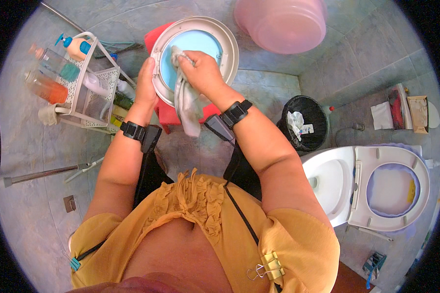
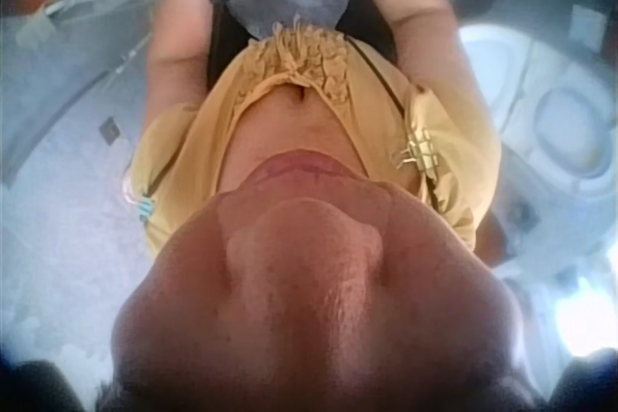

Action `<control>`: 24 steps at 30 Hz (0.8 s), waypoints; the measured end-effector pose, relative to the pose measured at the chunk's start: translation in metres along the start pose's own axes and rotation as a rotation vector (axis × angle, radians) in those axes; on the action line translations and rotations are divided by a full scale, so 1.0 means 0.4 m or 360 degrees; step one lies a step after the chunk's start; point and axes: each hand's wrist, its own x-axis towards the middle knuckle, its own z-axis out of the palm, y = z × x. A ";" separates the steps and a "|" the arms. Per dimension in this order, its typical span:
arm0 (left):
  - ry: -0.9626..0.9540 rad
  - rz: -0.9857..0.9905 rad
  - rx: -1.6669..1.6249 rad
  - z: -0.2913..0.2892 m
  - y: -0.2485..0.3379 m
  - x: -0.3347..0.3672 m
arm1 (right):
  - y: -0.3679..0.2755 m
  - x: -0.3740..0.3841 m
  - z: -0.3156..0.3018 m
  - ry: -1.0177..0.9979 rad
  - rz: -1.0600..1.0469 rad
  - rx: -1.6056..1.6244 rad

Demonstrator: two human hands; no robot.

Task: The person wipes a red plastic stool with a cloth, then places a light blue toilet seat cover on the stool and wipes it thoroughly. The person continues wiping the stool after removing the cover.

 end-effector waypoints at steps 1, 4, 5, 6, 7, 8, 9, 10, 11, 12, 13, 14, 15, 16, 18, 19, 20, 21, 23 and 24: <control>-0.0058 0.0012 0.0029 0.002 0.000 -0.001 | -0.002 0.001 -0.004 0.0074 -0.0137 -0.0027; -0.0105 -0.0008 0.0140 0.014 -0.007 -0.009 | -0.005 0.003 -0.014 0.0350 -0.0320 -0.0206; -0.0134 -0.0013 0.0160 0.018 -0.009 -0.012 | -0.005 0.006 -0.015 0.0380 -0.0275 -0.0211; -0.0149 -0.0033 0.0182 0.021 -0.012 -0.014 | -0.004 0.011 -0.019 0.0423 -0.0293 -0.0216; -0.0170 -0.0029 0.0173 0.025 -0.015 -0.017 | -0.001 0.018 -0.021 0.0469 -0.0356 -0.0225; -0.0176 -0.0040 0.0166 0.028 -0.019 -0.020 | 0.002 0.024 -0.024 0.0484 -0.0379 -0.0197; -0.0201 -0.0028 0.0145 0.029 -0.022 -0.022 | 0.007 0.030 -0.026 0.0469 -0.0350 -0.0264; -0.0189 -0.0057 0.0147 0.029 -0.026 -0.023 | 0.011 0.035 -0.027 0.0454 -0.0359 -0.0338; -0.0194 -0.0065 0.0134 0.029 -0.030 -0.024 | 0.016 0.037 -0.027 0.0448 -0.0356 -0.0420; -0.0228 -0.0043 0.0096 0.028 -0.035 -0.024 | 0.020 0.036 -0.023 0.0365 -0.0315 -0.0396; -0.0201 -0.0070 0.0180 0.026 -0.039 -0.022 | 0.023 0.033 -0.017 0.0292 -0.0261 -0.0382; -0.0202 -0.0069 0.0239 0.025 -0.042 -0.020 | 0.025 0.030 -0.011 0.0220 -0.0207 -0.0367; -0.0165 -0.0131 0.0318 0.023 -0.046 -0.018 | 0.025 0.026 -0.007 0.0117 -0.0190 -0.0352; -0.0196 -0.0074 0.0266 0.021 -0.048 -0.018 | 0.025 0.019 -0.002 0.0014 -0.0174 -0.0337; -0.0179 -0.0100 0.0200 0.019 -0.053 -0.019 | 0.020 0.015 0.005 -0.0034 -0.0261 -0.0322; -0.0181 -0.0090 0.0176 0.018 -0.053 -0.021 | 0.018 0.016 0.001 -0.0068 -0.0218 -0.0327; -0.0177 -0.0100 0.0151 0.017 -0.053 -0.023 | 0.015 0.018 -0.006 -0.0130 -0.0145 -0.0341; -0.0188 -0.0083 0.0102 0.015 -0.053 -0.024 | 0.014 0.022 -0.015 -0.0185 -0.0075 -0.0354; -0.0175 -0.0120 0.0086 0.013 -0.050 -0.022 | 0.012 0.028 -0.025 -0.0107 -0.0112 -0.0344; -0.0216 -0.0105 0.0038 0.012 -0.048 -0.021 | 0.011 0.028 -0.029 0.0023 -0.0270 -0.0384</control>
